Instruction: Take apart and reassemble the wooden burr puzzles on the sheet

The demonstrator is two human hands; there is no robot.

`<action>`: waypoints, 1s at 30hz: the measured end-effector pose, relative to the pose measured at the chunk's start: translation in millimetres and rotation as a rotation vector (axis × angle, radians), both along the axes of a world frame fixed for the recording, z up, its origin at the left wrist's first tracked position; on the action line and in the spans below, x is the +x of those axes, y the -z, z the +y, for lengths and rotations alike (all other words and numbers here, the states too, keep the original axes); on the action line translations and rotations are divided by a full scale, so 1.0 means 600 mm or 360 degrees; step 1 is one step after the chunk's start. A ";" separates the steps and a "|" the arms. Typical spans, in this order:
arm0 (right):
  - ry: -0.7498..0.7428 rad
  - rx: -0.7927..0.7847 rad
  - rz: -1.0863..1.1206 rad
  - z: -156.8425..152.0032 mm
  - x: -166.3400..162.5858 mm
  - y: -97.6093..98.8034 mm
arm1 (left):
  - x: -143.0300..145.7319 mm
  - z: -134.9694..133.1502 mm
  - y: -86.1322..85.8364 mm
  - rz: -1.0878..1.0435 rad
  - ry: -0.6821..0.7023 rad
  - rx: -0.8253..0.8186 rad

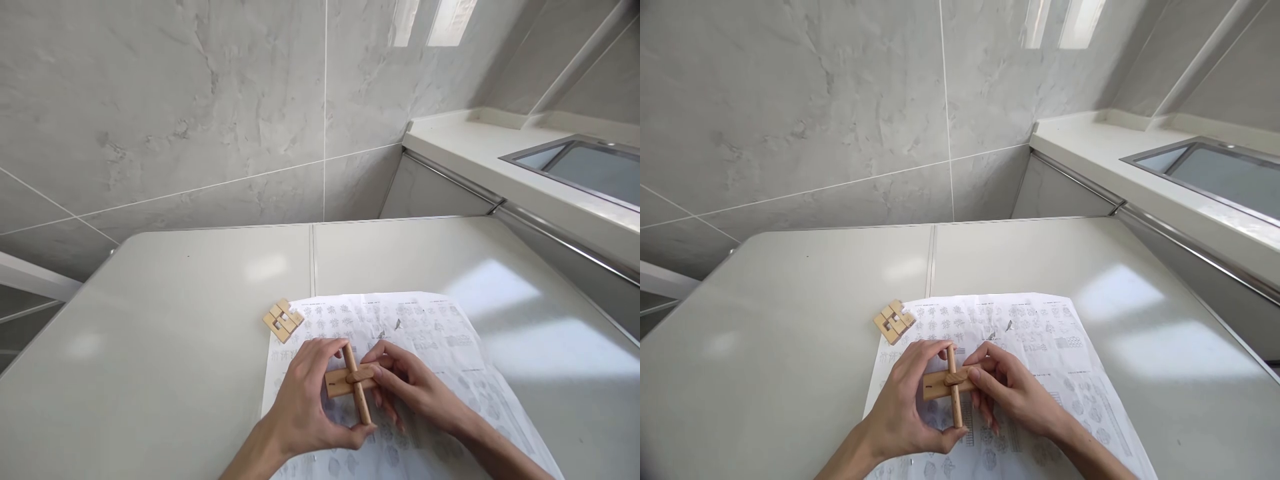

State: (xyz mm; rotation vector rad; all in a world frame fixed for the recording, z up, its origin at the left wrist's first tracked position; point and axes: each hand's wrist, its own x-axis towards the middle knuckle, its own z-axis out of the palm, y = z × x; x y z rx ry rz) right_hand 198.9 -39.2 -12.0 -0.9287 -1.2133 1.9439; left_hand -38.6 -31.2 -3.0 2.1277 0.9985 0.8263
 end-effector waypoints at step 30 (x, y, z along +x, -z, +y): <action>-0.0170 0.0052 0.0403 -0.009 0.002 0.015 | -0.006 -0.005 -0.009 -0.0188 0.0221 0.0261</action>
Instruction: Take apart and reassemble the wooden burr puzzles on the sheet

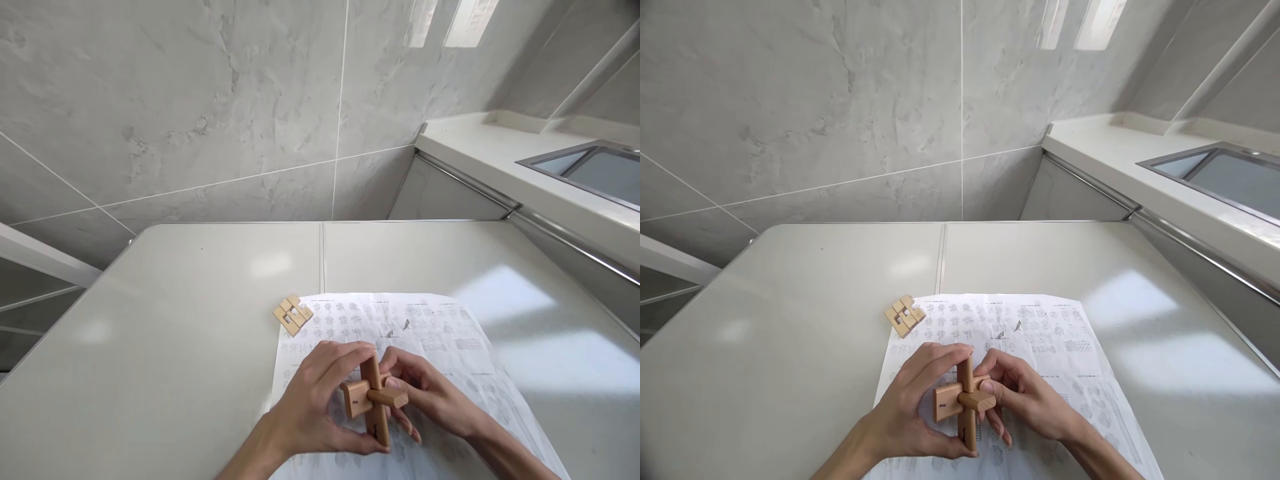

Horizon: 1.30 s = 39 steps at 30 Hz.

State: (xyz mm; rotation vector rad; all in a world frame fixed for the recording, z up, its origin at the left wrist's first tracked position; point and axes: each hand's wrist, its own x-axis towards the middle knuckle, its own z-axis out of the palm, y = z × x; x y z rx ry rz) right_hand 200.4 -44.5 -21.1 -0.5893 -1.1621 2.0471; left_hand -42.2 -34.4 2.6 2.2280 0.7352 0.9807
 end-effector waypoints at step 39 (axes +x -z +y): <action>0.0701 0.1127 -0.1052 -0.012 -0.003 -0.017 | 0.007 -0.008 0.004 -0.0067 -0.0150 -0.0706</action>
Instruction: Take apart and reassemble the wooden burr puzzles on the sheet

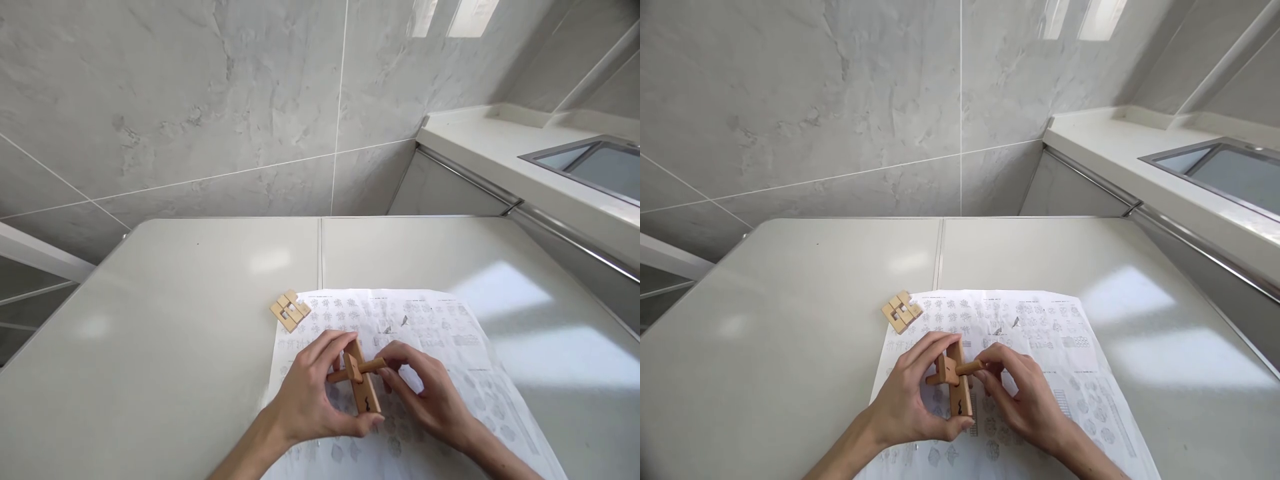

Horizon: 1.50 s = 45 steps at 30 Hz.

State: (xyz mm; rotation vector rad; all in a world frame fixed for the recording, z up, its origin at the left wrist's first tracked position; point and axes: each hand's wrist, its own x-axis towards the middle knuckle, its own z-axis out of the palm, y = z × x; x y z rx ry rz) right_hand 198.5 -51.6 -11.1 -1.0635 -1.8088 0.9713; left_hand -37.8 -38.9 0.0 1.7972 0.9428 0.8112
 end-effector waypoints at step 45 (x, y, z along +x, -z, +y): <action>0.0188 -0.0227 -0.0309 0.016 0.014 0.004 | -0.012 0.024 -0.028 -0.0658 -0.0350 -0.0876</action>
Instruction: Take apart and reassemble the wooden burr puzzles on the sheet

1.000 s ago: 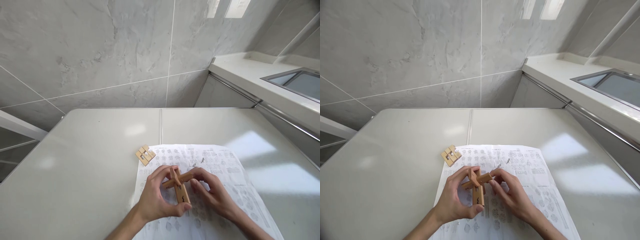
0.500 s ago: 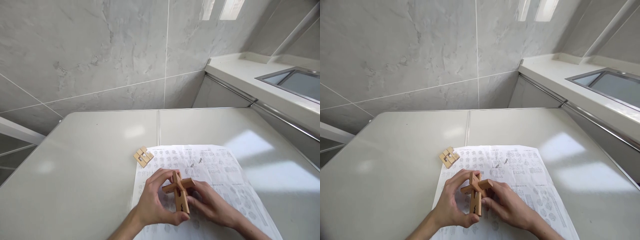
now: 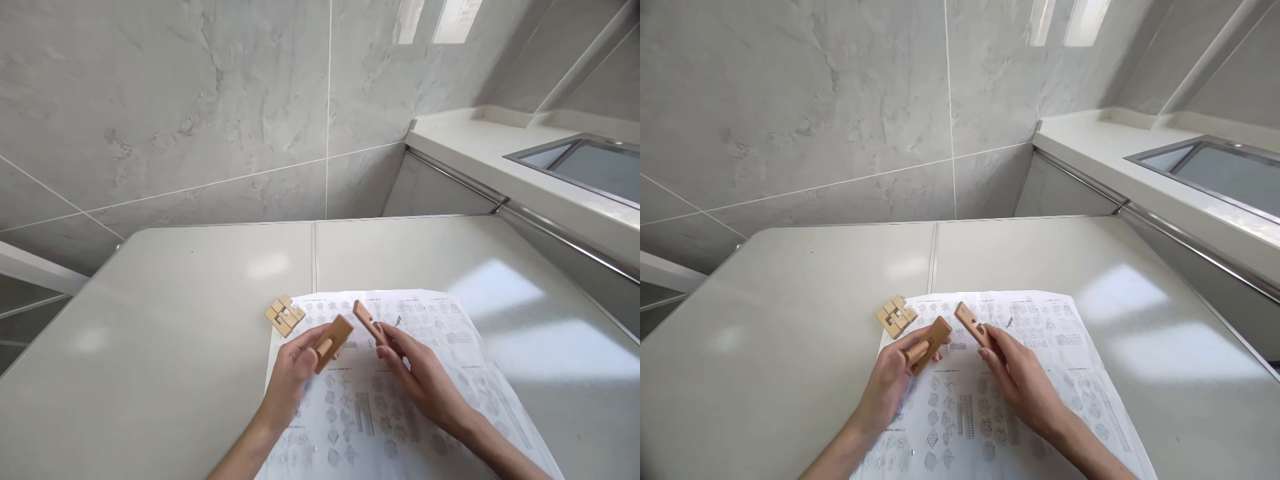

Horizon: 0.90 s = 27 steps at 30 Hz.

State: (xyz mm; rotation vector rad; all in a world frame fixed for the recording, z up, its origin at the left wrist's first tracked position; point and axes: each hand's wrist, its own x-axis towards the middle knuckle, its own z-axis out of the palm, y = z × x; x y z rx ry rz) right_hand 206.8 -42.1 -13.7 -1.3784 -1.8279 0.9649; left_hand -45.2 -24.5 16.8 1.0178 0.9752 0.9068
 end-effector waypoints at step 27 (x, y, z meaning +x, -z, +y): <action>-0.0126 0.0650 -0.0697 -0.002 -0.018 0.032 | 0.003 0.005 0.026 -0.0790 0.0330 -0.0339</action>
